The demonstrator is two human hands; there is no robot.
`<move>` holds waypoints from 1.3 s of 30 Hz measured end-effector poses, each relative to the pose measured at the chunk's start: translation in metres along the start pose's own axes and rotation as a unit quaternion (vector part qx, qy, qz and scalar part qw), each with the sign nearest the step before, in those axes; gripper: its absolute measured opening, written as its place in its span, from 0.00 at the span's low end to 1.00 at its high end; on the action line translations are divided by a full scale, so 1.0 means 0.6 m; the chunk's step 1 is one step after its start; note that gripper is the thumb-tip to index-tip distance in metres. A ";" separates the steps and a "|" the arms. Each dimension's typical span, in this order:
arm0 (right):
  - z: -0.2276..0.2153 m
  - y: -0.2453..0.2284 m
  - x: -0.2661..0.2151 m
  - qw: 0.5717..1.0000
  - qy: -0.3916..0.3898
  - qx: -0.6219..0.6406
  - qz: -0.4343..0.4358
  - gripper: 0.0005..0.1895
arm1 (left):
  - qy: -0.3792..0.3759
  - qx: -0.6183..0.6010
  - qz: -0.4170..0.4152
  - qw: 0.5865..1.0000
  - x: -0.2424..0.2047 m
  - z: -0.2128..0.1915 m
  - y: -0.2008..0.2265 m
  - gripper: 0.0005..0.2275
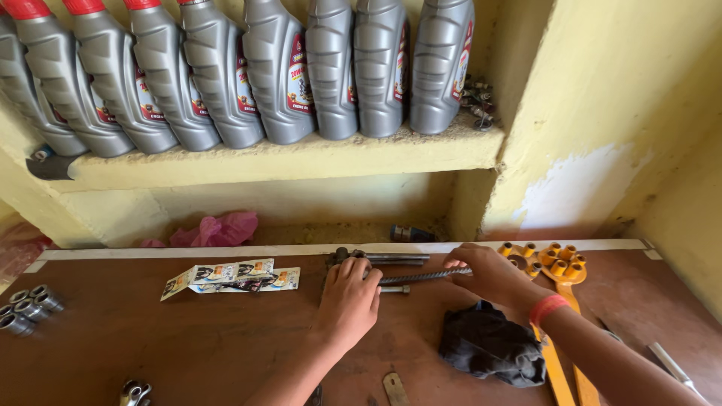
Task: The person wipes various metal tools on a wooden table using a dark cloth. They handle socket wrenches, pliers, and a metal file one at a time, wiping each with the cloth and placing them back on the table.
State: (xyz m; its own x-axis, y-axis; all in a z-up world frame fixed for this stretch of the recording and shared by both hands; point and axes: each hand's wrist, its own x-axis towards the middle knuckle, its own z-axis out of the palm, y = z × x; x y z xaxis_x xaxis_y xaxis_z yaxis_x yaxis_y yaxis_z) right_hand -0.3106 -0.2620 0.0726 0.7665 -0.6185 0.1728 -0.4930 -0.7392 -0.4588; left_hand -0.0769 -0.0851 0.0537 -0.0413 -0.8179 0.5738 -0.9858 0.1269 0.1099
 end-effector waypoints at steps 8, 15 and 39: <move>-0.029 -0.095 -0.153 0.983 -0.131 -0.129 -0.013 0.35 | -0.050 -0.023 0.023 0.998 0.003 0.000 0.041 0.06; 0.006 -0.108 -0.205 0.996 -0.005 -0.071 0.046 0.33 | -0.063 -0.039 0.035 0.997 0.012 0.018 0.088 0.06; -0.108 0.049 -0.078 0.849 0.172 0.424 0.265 0.24 | -0.131 0.038 -0.038 0.990 0.097 0.180 0.077 0.10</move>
State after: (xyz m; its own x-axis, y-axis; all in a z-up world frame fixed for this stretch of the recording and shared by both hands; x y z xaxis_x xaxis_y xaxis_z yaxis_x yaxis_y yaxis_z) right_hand -0.3876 -0.2718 0.1074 0.2919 -0.9534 -0.0757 -0.1459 0.0338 -0.9887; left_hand -0.1425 -0.1875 0.0049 0.0036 -0.9419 0.3357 -0.9967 0.0240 0.0778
